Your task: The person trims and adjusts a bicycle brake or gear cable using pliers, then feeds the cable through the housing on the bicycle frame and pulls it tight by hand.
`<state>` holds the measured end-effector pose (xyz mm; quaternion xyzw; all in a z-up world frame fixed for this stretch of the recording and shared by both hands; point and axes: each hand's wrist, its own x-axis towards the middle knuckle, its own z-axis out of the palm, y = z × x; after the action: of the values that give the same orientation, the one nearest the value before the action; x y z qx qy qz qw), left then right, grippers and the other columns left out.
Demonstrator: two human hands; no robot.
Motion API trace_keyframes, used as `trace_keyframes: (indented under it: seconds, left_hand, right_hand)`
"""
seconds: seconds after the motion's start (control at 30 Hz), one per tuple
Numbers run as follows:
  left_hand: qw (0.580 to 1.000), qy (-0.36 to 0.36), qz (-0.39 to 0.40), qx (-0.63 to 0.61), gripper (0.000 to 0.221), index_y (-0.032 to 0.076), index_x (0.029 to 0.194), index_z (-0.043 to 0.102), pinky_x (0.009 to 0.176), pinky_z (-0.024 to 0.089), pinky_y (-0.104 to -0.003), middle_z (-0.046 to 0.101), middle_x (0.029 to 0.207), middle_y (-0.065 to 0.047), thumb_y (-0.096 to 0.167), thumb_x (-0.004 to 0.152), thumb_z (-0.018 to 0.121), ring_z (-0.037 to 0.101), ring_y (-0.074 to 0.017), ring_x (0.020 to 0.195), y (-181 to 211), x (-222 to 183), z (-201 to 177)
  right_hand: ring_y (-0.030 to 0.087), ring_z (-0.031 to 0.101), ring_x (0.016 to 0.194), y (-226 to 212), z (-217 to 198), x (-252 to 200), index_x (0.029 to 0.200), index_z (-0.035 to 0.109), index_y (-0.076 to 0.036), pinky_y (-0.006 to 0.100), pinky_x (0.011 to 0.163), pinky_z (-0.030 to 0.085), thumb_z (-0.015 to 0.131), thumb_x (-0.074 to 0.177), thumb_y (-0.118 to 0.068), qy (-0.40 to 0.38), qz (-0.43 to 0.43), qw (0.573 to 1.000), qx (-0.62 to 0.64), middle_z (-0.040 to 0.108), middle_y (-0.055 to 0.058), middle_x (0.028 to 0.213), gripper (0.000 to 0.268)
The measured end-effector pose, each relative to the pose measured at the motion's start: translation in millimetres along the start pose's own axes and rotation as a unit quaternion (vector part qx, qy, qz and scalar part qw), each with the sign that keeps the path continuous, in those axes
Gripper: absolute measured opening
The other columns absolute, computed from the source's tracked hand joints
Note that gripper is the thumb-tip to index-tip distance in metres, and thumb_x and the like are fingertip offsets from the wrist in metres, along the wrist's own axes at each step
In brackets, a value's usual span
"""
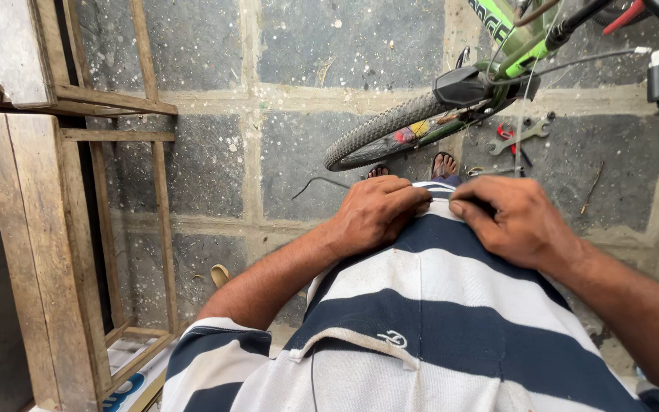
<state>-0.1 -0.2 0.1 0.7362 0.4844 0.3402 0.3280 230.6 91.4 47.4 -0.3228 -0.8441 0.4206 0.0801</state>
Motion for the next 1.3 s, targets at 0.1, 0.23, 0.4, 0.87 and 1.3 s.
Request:
trace_keyframes:
  seconds: [0.1, 0.23, 0.4, 0.87, 1.3]
  left_hand:
    - [1.000, 0.004, 0.009, -0.004, 0.020, 0.009, 0.114, 0.068, 0.074, 0.052, -0.041, 0.067, 0.092, -0.007, 0.014, 0.095, 0.069, 0.066, -0.0268, 0.085, -1.8, 0.8, 0.2]
    - [1.000, 0.005, 0.009, -0.008, 0.019, 0.009, 0.113, 0.068, 0.072, 0.052, -0.041, 0.067, 0.092, -0.008, 0.014, 0.095, 0.070, 0.066, -0.0274, 0.084, -3.8, 1.9, -2.8]
    - [0.999, 0.005, 0.027, -0.028, 0.024, 0.008, 0.116, 0.067, 0.075, 0.053, -0.042, 0.068, 0.096, -0.009, 0.012, 0.093, 0.070, 0.067, -0.0296, 0.088, -6.7, 5.3, -2.9]
    - [0.999, 0.028, 0.009, -0.018, 0.018, 0.008, 0.110, 0.068, 0.074, 0.052, -0.043, 0.066, 0.090, -0.009, 0.014, 0.094, 0.073, 0.066, -0.0309, 0.085, -6.7, 1.3, 2.8]
    - [0.998, 0.033, 0.021, -0.046, 0.025, 0.008, 0.117, 0.067, 0.075, 0.053, -0.044, 0.067, 0.097, -0.010, 0.011, 0.092, 0.070, 0.066, -0.0320, 0.089, -8.0, 4.1, 4.6]
  right_hand:
    - [0.025, 0.068, 0.067, 0.0, 2.0, -0.4, 0.095, 0.070, 0.000, 0.037, 0.064, 0.054, 0.068, 0.090, -0.011, 0.031, -0.045, 0.998, -0.019, 0.070, 0.013, 0.083, 0.012]
    - [0.025, 0.067, 0.069, -1.7, 7.9, 1.9, 0.095, 0.069, -0.001, 0.037, 0.064, 0.054, 0.069, 0.090, -0.011, 0.030, -0.033, 0.999, -0.012, 0.069, 0.013, 0.082, 0.011]
    - [0.025, 0.067, 0.068, -1.8, 8.6, 4.8, 0.094, 0.068, -0.001, 0.037, 0.063, 0.053, 0.068, 0.091, -0.011, 0.032, -0.041, 0.999, -0.001, 0.068, 0.012, 0.080, 0.010]
    - [0.024, 0.067, 0.067, -0.5, 4.2, 2.1, 0.095, 0.068, 0.001, 0.036, 0.062, 0.053, 0.067, 0.089, -0.010, 0.029, -0.014, 0.999, 0.015, 0.068, 0.013, 0.082, 0.013]
    - [0.020, 0.070, 0.068, -2.6, 1.8, 8.3, 0.100, 0.071, -0.001, 0.034, 0.062, 0.057, 0.067, 0.091, -0.012, 0.003, -0.031, 0.999, 0.044, 0.072, 0.010, 0.084, 0.014]
